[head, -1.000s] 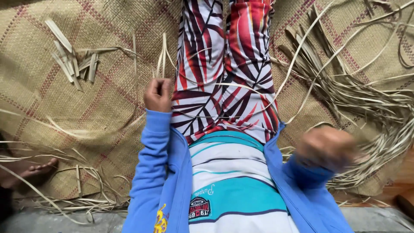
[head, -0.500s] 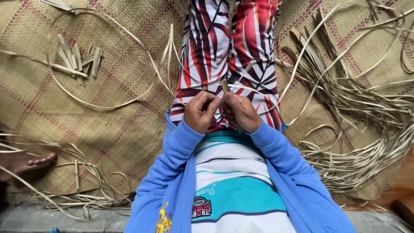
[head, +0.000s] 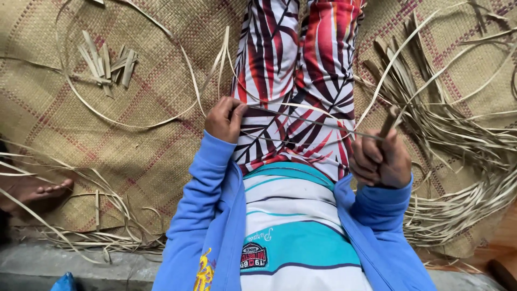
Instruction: Weaving dried palm leaves into a mat while sitting on the floor.
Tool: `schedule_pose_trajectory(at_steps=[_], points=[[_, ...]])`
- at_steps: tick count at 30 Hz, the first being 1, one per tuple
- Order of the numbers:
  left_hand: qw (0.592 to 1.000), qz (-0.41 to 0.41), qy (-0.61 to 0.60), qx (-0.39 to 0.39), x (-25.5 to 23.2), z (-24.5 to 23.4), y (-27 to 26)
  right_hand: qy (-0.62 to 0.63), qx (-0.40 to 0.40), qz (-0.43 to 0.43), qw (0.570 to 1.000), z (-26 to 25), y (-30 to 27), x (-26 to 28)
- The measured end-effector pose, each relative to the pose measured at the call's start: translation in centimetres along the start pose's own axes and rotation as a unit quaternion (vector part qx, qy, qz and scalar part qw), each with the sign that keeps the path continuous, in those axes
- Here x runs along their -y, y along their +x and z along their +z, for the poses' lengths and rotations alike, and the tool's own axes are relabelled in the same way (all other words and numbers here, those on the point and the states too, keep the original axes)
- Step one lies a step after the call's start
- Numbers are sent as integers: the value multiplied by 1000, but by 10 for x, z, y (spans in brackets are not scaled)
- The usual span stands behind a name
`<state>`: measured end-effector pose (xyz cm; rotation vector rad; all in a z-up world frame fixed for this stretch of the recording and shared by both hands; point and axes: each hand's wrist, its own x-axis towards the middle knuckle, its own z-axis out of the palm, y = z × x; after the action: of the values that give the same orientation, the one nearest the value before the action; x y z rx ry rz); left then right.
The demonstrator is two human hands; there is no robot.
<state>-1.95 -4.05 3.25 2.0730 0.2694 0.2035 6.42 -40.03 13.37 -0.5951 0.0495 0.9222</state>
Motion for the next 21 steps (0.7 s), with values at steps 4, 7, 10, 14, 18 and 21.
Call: schedule_pose_trajectory(at_steps=[4, 7, 10, 14, 18, 21], points=[[990, -52, 129, -32, 25, -11, 2, 15, 107, -97, 989, 22, -24, 26], [986, -61, 128, -90, 47, -27, 0, -287, -74, 64, 953, -88, -58, -125], [984, -18, 153, -84, 79, -38, 7, -345, -184, 30, 920, -71, -18, -33], [982, 55, 154, -91, 98, -35, 50, -78, 17, -149, 986, -11, -24, 12], [990, 2, 83, -114, 140, 3, 85, -94, 18, -110, 989, 11, 12, -43], [986, -85, 120, -83, 141, 33, 105, -114, 9, -68, 991, 13, 30, -66]])
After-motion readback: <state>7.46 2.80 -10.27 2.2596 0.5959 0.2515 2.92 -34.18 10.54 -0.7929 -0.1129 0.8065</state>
